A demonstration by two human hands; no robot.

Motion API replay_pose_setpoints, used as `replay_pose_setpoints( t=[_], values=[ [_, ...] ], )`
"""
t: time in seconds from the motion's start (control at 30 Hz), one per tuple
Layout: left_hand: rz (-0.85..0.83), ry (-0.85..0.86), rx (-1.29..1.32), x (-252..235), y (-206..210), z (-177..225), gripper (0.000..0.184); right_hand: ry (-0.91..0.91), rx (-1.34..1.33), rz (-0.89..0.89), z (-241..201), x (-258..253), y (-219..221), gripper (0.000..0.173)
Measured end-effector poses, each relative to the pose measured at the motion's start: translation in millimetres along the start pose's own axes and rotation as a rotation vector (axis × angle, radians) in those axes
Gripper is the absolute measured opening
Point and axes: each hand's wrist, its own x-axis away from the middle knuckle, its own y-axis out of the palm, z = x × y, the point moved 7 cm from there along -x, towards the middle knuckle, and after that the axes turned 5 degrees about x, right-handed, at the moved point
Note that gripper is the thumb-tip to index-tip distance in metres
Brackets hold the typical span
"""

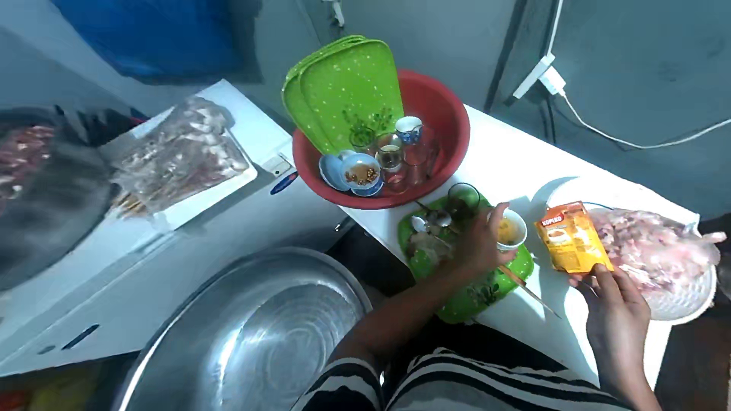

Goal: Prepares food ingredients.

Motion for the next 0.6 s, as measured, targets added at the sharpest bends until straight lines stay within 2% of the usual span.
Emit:
replay_pose_setpoints(
  t=[0.13,0.3,0.47,0.6],
  values=[
    [0.062,0.098,0.071,7.5,-24.2,29.8,0.093,-0.002,0.010,0.015,-0.8,-3.3,-1.6,0.017],
    [0.125,0.132,0.089,18.3,-84.9,60.0,0.092,0.001,-0.009,0.024,-3.2,-7.9,-0.9,0.018],
    [0.261,0.152,-0.020,22.4,-165.3,42.9,0.098,0.019,-0.025,0.011,1.1,-6.4,1.0,0.016],
    [0.298,0.002,-0.168,30.4,-226.9,11.7,0.104,0.044,-0.025,0.022,10.7,-7.7,-3.0,0.015]
  ],
)
